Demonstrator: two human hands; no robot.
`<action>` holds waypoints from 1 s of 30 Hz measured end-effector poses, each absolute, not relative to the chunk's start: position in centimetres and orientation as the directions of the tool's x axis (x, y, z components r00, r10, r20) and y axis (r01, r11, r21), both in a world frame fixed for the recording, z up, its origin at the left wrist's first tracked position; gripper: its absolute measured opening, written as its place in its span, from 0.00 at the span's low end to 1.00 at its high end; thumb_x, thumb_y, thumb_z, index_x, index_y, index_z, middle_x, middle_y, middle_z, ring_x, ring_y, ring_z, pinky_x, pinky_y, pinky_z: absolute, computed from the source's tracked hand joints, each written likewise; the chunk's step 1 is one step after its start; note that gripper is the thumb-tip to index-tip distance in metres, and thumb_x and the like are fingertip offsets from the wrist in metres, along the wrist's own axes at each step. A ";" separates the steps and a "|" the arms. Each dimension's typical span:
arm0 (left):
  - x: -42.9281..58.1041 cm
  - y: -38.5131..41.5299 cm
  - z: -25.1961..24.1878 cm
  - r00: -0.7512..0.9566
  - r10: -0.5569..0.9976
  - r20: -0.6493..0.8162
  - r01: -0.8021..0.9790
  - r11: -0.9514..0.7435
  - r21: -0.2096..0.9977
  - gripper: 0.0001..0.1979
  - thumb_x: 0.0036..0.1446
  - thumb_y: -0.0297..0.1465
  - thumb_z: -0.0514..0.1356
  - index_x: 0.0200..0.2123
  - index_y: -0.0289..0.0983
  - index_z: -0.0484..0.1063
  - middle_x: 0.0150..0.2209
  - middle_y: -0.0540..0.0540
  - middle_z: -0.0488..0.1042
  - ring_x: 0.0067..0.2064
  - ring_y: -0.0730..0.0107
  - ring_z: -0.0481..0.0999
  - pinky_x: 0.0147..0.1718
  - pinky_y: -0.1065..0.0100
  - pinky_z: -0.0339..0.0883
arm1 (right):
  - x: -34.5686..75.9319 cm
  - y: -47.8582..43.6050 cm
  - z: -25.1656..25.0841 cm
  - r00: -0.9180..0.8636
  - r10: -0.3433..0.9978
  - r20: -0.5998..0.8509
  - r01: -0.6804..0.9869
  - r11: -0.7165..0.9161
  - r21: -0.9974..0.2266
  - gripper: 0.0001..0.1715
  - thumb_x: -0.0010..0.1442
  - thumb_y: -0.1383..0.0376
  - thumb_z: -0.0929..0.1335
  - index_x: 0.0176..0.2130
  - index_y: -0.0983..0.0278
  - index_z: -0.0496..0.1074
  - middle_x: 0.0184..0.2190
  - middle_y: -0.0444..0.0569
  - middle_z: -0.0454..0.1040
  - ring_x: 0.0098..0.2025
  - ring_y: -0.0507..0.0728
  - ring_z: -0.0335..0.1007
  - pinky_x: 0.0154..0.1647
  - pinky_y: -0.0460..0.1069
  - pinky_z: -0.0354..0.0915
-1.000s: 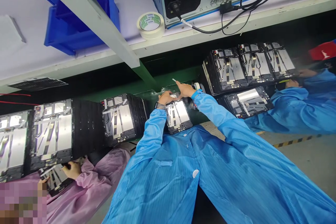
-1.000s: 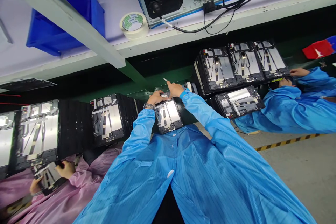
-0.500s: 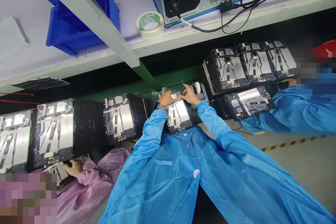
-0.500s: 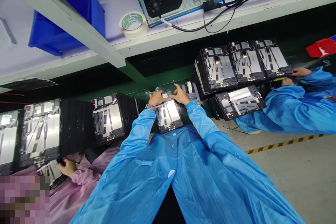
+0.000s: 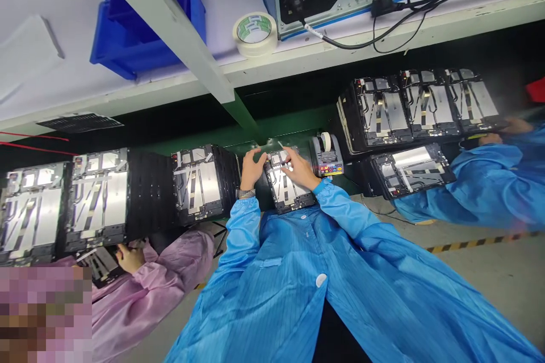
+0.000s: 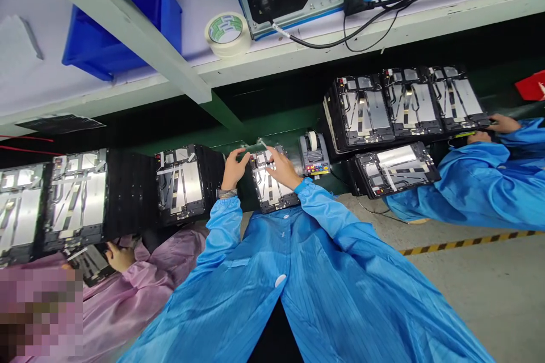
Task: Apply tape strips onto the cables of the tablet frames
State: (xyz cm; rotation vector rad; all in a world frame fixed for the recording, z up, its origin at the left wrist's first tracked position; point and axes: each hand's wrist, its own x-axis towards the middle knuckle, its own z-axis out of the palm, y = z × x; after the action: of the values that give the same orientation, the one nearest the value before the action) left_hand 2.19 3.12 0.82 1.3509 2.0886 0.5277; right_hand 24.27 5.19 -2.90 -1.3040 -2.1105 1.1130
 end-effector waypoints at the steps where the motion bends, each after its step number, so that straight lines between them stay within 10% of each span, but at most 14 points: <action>1: 2.0 2.2 0.4 -0.348 0.895 -0.279 0.653 0.445 0.613 0.20 0.71 0.40 0.56 0.62 0.44 0.72 0.65 0.44 0.73 0.66 0.64 0.70 0.64 0.66 0.64 | 23.4 4.9 -2.8 -0.514 0.856 -0.053 0.529 0.267 -0.805 0.46 0.65 0.64 0.69 0.75 0.59 0.51 0.50 0.53 0.76 0.50 0.63 0.73 0.56 0.56 0.69; 17: 3.8 -1.2 -9.1 -0.485 0.828 -0.282 -0.050 0.296 0.954 0.21 0.59 0.35 0.70 0.54 0.39 0.75 0.57 0.39 0.78 0.57 0.57 0.79 0.63 0.51 0.70 | 18.4 8.6 -2.5 -0.708 0.703 0.062 0.440 0.509 -0.739 0.39 0.62 0.75 0.63 0.71 0.65 0.62 0.42 0.52 0.78 0.39 0.58 0.71 0.43 0.49 0.65; 30: 3.8 -1.0 -9.7 -0.494 0.831 -0.257 -0.030 0.279 0.960 0.20 0.57 0.37 0.71 0.51 0.38 0.75 0.54 0.38 0.79 0.53 0.59 0.79 0.60 0.51 0.72 | 17.8 9.0 -4.0 -0.718 0.683 0.136 0.389 0.555 -0.735 0.40 0.61 0.77 0.62 0.70 0.64 0.64 0.56 0.57 0.75 0.54 0.62 0.71 0.56 0.55 0.67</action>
State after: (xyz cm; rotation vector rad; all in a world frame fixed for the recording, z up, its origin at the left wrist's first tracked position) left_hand 3.76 -0.99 -9.70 0.7341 1.7291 1.3211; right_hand 17.82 8.99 -4.05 -0.8700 -2.3850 0.9825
